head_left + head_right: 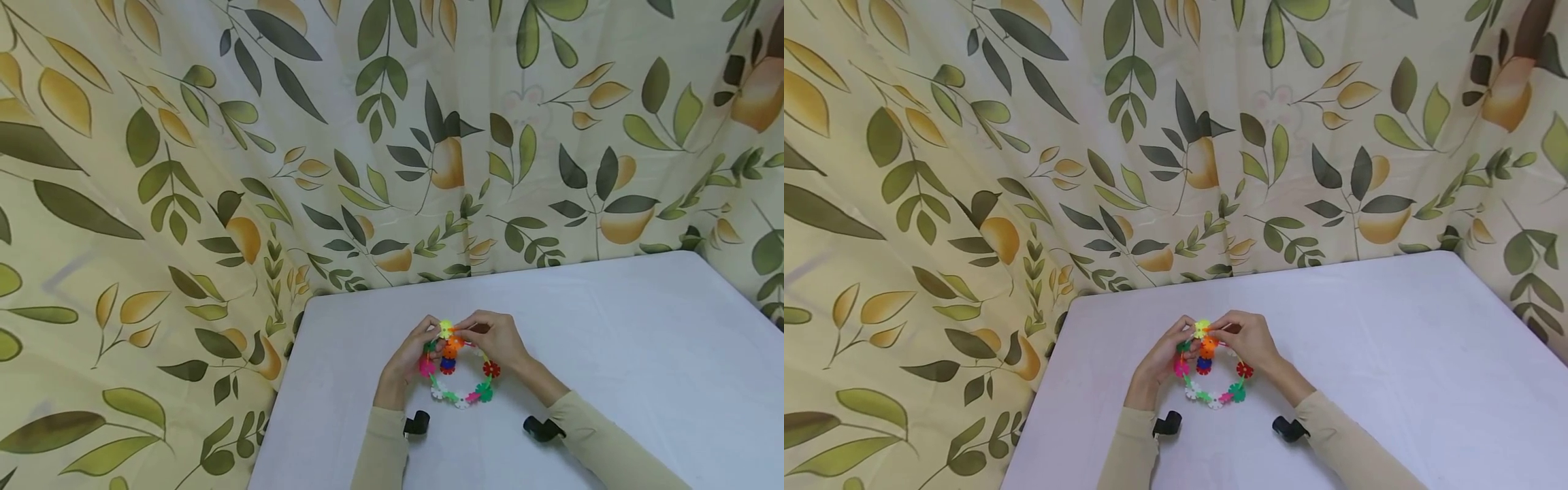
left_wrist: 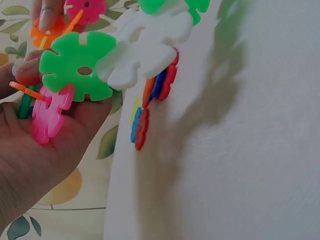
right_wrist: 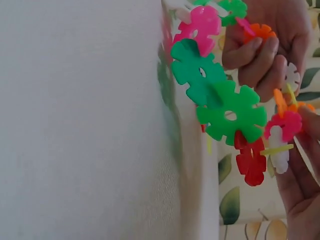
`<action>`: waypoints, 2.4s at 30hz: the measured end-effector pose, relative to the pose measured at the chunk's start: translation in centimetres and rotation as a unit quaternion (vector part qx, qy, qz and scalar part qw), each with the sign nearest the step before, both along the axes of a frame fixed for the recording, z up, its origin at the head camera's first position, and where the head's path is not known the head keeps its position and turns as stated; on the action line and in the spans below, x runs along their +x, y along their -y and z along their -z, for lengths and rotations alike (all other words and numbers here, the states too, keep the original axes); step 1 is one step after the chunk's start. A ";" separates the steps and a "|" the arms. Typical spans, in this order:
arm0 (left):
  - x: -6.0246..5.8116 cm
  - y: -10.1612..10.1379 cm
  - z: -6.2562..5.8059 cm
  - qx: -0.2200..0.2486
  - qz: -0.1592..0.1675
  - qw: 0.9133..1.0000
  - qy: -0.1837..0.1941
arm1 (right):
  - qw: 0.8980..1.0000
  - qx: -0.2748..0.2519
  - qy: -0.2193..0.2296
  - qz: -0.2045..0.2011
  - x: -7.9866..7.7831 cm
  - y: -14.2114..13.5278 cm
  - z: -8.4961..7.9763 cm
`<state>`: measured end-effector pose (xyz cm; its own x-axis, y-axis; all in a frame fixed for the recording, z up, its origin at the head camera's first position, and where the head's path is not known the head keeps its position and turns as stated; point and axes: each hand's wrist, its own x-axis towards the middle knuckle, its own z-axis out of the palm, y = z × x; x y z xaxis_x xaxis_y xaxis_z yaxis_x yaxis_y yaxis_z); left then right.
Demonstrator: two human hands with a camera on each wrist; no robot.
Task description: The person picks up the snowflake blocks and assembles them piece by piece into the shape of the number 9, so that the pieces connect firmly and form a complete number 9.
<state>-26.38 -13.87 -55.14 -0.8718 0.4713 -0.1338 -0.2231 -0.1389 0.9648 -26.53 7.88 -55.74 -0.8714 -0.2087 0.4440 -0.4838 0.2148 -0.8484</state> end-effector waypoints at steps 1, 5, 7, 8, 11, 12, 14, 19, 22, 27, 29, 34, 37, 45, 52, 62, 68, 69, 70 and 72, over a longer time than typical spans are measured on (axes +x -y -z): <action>0.0 0.0 -0.1 -0.003 -0.001 1.000 -0.003 | 1.000 0.008 0.012 0.004 0.0 0.0 -0.1; -0.2 0.3 -0.3 -0.015 -0.011 1.000 -0.017 | 0.995 0.054 0.085 0.011 0.0 -0.1 -0.1; -0.2 0.4 -0.4 -0.021 -0.015 0.999 -0.023 | 0.990 0.079 0.118 0.006 0.0 -0.1 0.0; -0.2 0.5 -0.4 -0.024 -0.018 0.999 -0.024 | 0.987 0.088 0.135 0.003 0.0 -0.1 0.0; -0.2 0.7 -0.4 -0.033 -0.028 0.999 -0.023 | 0.982 0.106 0.156 -0.004 0.0 -0.3 0.2; -0.2 0.8 -0.4 -0.036 -0.032 0.999 -0.023 | 0.981 0.108 0.161 -0.005 -0.1 -0.3 0.3; -0.2 0.9 -0.4 -0.041 -0.042 0.998 -0.021 | 0.979 0.115 0.166 -0.003 -0.1 -0.4 0.4; -0.2 1.1 -0.4 -0.059 -0.058 0.996 -0.014 | 0.977 0.130 0.172 -0.001 -0.3 -0.5 0.5; -0.2 1.1 -0.4 -0.073 -0.058 0.996 -0.015 | 0.975 0.131 0.179 -0.006 -0.4 -0.5 0.5; -0.2 0.8 -0.3 -0.096 -0.054 0.993 -0.036 | 0.974 0.115 0.193 -0.008 -0.3 -0.7 0.4; -0.2 0.7 -0.1 -0.106 -0.053 0.992 -0.046 | 0.974 0.103 0.200 -0.007 -0.2 -0.7 0.3; -0.1 0.4 0.2 -0.118 -0.066 0.989 -0.056 | 0.974 0.076 0.214 -0.001 0.0 -0.7 0.0; -0.1 0.4 0.3 -0.113 -0.074 0.989 -0.059 | 0.973 0.068 0.221 0.002 0.0 -0.8 -0.1; -0.1 0.2 0.2 -0.112 -0.082 0.988 -0.060 | 0.972 0.039 0.233 0.016 -0.1 -1.1 -0.2; -0.2 0.1 0.2 -0.102 -0.080 0.990 -0.049 | 0.971 0.022 0.235 0.030 -0.1 -1.0 -0.4; -0.3 -0.3 0.4 -0.087 -0.080 0.993 -0.031 | 0.968 0.007 0.242 0.063 0.1 -1.0 -0.8; -0.1 -0.7 0.5 -0.062 -0.090 0.994 -0.027 | 0.973 0.001 0.221 0.070 0.3 -1.0 -1.2; -0.1 -0.8 0.5 -0.059 -0.091 0.994 -0.026 | 0.974 0.002 0.217 0.071 0.3 -1.0 -1.2; -0.1 -0.8 0.4 -0.057 -0.092 0.994 -0.026 | 0.974 0.001 0.215 0.074 0.3 -1.0 -1.3; -0.1 -0.8 0.4 -0.058 -0.094 0.994 -0.024 | 0.973 -0.001 0.216 0.079 0.4 -1.0 -1.4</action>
